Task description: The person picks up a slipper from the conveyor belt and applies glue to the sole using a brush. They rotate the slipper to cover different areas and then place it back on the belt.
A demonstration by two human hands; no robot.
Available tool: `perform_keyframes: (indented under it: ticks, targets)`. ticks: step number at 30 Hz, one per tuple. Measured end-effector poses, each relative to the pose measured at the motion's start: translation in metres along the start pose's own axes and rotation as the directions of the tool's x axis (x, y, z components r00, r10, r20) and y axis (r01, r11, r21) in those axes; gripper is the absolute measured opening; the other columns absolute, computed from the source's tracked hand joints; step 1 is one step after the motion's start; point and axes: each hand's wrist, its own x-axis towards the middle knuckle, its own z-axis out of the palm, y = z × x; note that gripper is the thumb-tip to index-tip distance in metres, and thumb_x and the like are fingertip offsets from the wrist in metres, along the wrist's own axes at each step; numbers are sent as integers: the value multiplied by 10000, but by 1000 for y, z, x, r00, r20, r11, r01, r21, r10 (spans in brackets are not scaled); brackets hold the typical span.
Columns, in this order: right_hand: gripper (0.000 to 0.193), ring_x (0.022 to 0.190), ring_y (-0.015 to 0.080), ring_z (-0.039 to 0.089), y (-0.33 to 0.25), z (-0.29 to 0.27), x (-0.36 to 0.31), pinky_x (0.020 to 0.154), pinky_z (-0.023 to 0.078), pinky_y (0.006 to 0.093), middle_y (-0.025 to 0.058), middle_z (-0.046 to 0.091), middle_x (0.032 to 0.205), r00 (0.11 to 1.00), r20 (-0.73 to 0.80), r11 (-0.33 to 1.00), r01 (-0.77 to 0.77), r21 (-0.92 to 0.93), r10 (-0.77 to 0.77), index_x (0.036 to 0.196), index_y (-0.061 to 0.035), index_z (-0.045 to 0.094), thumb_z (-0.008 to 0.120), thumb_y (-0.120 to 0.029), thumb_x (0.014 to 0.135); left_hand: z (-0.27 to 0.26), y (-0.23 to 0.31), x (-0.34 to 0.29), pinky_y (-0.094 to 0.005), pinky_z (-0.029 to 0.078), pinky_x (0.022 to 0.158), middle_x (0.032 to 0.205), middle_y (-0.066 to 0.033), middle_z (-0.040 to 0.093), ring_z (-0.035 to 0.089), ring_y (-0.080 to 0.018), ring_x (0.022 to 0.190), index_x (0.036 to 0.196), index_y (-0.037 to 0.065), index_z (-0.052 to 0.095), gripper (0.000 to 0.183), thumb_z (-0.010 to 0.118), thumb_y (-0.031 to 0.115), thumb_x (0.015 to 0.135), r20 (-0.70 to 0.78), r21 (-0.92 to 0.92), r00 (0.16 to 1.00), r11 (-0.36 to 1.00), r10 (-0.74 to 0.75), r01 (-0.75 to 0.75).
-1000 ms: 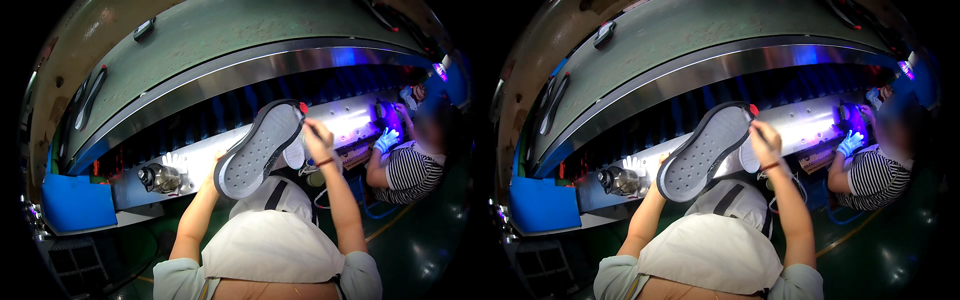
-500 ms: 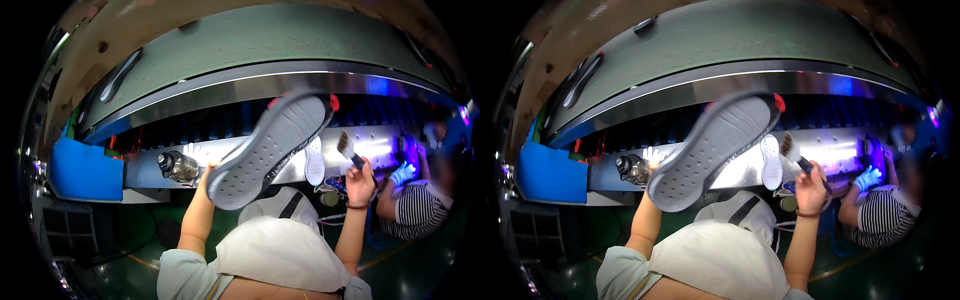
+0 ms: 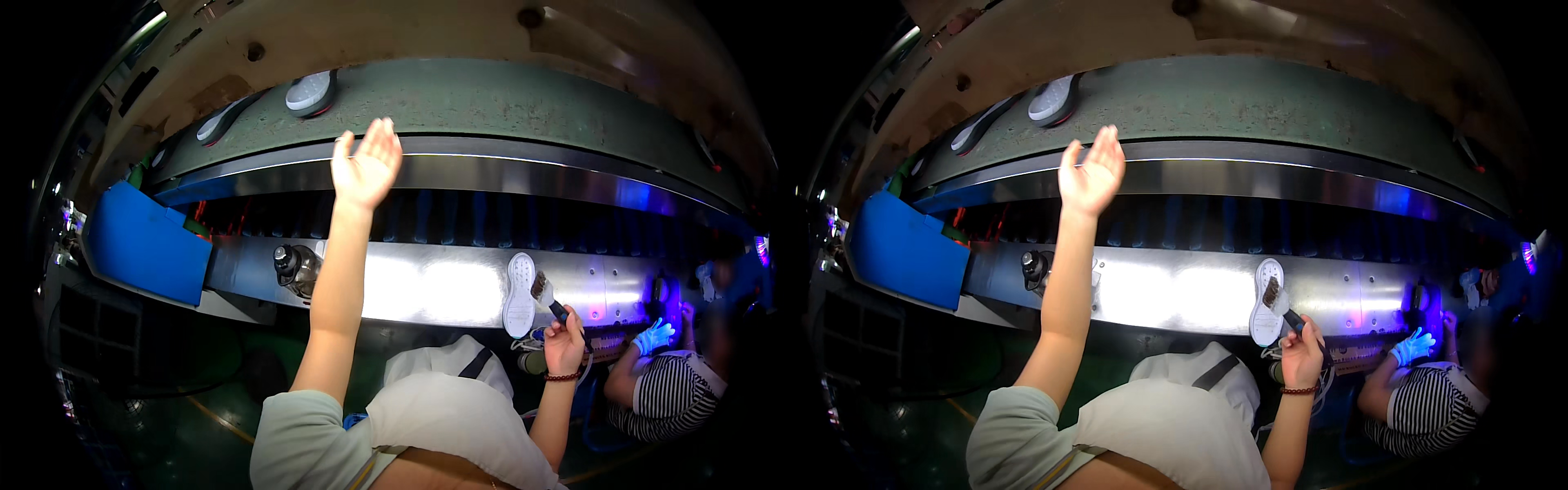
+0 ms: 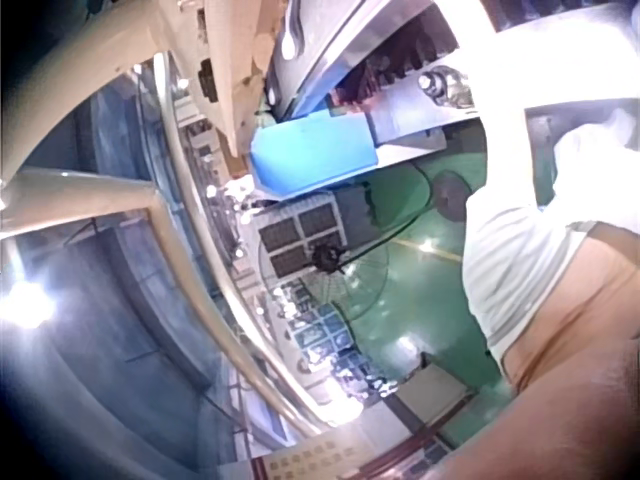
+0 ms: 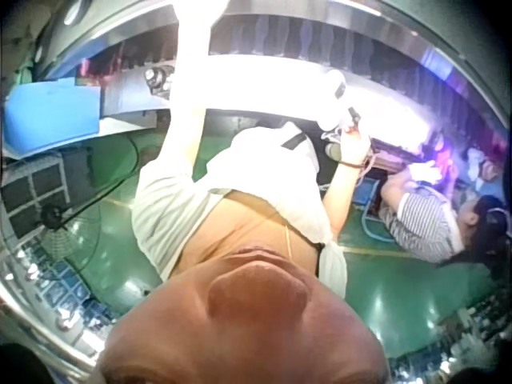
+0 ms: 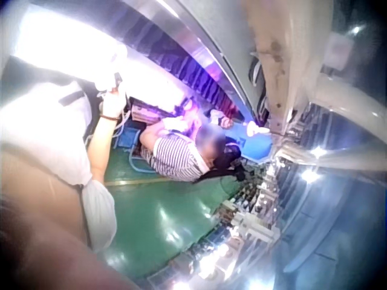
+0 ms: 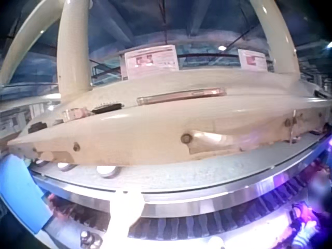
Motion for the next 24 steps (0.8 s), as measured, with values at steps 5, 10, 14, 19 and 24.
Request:
perform_keyframes:
  ticks: [5, 10, 14, 19, 24]
  targets:
    - [204, 637, 123, 462, -1, -21, -8, 539, 373, 228, 46, 523, 780, 997, -79, 1000, -16, -8, 15, 961, -5, 498, 498, -122, 794, -54, -31, -54, -150, 307, 389, 699, -16, 541, 386, -56, 468, 898, 49, 537, 255, 433, 264, 807, -283, 346, 911, 854, -299, 388]
    - [196, 639, 121, 462, 1, -30, -9, 539, 374, 228, 34, 517, 773, 992, -126, 1000, -31, -1, 30, 953, -10, 507, 501, -119, 790, -81, -33, -87, -140, 225, 341, 574, 26, 465, 321, -39, 414, 760, 53, 551, 207, 477, 244, 794, -561, 340, 798, 818, -219, 464]
    - [203, 644, 119, 465, 5, -22, -6, 540, 375, 226, 43, 512, 773, 991, -128, 998, -53, -22, 50, 954, -3, 504, 502, -120, 788, -65, -7, -83, -141, 232, 353, 570, 38, 430, 322, -21, 425, 755, 61, 523, 175, 518, 235, 777, -373, 698, 924, 682, 86, 218]
    - [202, 634, 116, 467, 12, -14, -3, 535, 380, 221, 47, 504, 743, 990, -135, 999, -48, -14, 46, 949, 8, 495, 497, -118, 791, -19, 43, -41, -214, 399, 574, 826, -53, 479, 475, -120, 689, 919, 14, 473, 275, 587, 185, 736, 469, 873, 626, -434, 623, -222]
    - [194, 628, 106, 473, 22, -17, -6, 531, 380, 217, 32, 509, 739, 984, -176, 1000, 4, 20, 0, 948, -5, 504, 496, -120, 792, 3, 108, 24, -377, 226, 950, 1208, -250, 266, 257, -336, 1142, 1207, -68, 177, 945, 718, 352, 555, 522, 638, 555, -728, 648, 250]
